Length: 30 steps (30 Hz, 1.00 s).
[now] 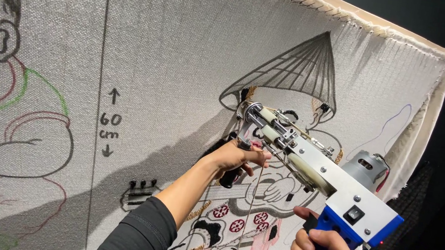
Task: The person uses a tufting gun to create a rug featuring an illustrated character design.
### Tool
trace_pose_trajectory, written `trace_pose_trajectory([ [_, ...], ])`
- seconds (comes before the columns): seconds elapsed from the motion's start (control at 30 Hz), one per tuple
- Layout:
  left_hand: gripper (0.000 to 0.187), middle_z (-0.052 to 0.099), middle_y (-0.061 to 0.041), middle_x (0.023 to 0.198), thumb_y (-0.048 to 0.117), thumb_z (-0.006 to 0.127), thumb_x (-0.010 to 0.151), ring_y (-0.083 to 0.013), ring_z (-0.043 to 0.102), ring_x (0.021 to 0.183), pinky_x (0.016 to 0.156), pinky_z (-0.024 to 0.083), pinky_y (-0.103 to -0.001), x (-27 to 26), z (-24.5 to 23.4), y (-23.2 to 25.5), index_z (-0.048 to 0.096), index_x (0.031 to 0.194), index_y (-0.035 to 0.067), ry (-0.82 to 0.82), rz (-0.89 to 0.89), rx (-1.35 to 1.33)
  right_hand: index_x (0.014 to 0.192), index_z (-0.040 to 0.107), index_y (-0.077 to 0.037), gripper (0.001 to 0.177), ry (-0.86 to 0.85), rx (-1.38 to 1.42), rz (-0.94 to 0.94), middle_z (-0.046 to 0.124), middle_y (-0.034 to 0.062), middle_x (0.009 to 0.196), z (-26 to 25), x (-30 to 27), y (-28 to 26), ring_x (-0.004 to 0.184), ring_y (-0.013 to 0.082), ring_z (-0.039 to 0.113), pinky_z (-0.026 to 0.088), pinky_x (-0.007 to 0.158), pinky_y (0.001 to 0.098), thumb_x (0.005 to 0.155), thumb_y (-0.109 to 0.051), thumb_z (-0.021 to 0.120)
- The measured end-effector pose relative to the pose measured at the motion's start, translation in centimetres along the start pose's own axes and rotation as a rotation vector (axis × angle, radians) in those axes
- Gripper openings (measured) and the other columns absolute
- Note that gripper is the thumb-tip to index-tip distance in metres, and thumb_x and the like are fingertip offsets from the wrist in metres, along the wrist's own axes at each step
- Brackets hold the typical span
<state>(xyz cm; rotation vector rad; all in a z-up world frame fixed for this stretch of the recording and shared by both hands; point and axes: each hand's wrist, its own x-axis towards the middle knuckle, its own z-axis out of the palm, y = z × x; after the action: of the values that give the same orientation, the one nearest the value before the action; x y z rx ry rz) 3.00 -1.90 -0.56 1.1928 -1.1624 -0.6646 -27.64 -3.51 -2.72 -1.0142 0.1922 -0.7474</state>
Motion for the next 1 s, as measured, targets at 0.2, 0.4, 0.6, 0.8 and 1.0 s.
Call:
trace_pose_trajectory([
  [0.2,0.037,0.078,-0.009,0.11,0.031,0.08,0.084,-0.0168,0.077,0.099,0.064,0.06,-0.031,-0.1,-0.5,0.6,0.075,0.109,0.005,0.077,0.0,0.032,0.125,0.057,0.012,0.05,0.08,-0.035,0.038,0.04,0.0043,0.061,2.6,0.1,-0.4,0.049,0.0157,0.04,0.039,0.05,0.0349,0.081,-0.012,0.05],
  [0.4,0.042,0.08,-0.014,0.107,0.039,0.077,0.089,-0.0258,0.071,0.076,0.052,0.047,-0.026,0.0,-1.1,0.7,0.078,0.112,0.005,0.114,-0.126,0.046,0.111,0.057,0.005,0.034,0.139,0.007,0.054,0.041,0.0049,0.062,2.7,0.8,0.0,0.05,0.0167,0.04,0.038,0.05,0.0353,0.081,-0.01,0.051],
  [0.6,0.036,0.078,-0.01,0.112,0.031,0.08,0.086,-0.0179,0.079,0.098,0.057,0.059,-0.031,0.7,-1.5,0.3,0.075,0.106,0.001,0.06,-0.041,-0.058,0.107,0.056,0.003,0.029,0.138,0.043,0.079,0.041,0.0044,0.062,2.4,1.1,0.1,0.051,0.016,0.041,0.038,0.05,0.0349,0.082,-0.01,0.051],
  [0.8,0.043,0.08,-0.004,0.104,0.04,0.082,0.079,-0.0086,0.079,0.083,0.055,0.057,-0.028,1.0,-1.0,0.8,0.074,0.103,0.005,0.05,-0.023,-0.077,0.107,0.055,0.002,0.028,0.115,0.078,0.076,0.041,0.003,0.064,1.8,1.4,-0.3,0.052,0.0142,0.04,0.039,0.051,0.0332,0.083,-0.01,0.049],
  [1.0,0.05,0.081,-0.006,0.105,0.049,0.08,0.08,-0.012,0.067,0.063,0.051,0.044,-0.024,0.4,-0.4,2.0,0.078,0.11,0.009,0.098,-0.146,0.118,0.115,0.054,0.004,0.036,0.093,0.03,0.059,0.039,0.0033,0.063,0.7,1.5,-0.7,0.051,0.0151,0.039,0.037,0.051,0.0345,0.083,-0.011,0.049],
])
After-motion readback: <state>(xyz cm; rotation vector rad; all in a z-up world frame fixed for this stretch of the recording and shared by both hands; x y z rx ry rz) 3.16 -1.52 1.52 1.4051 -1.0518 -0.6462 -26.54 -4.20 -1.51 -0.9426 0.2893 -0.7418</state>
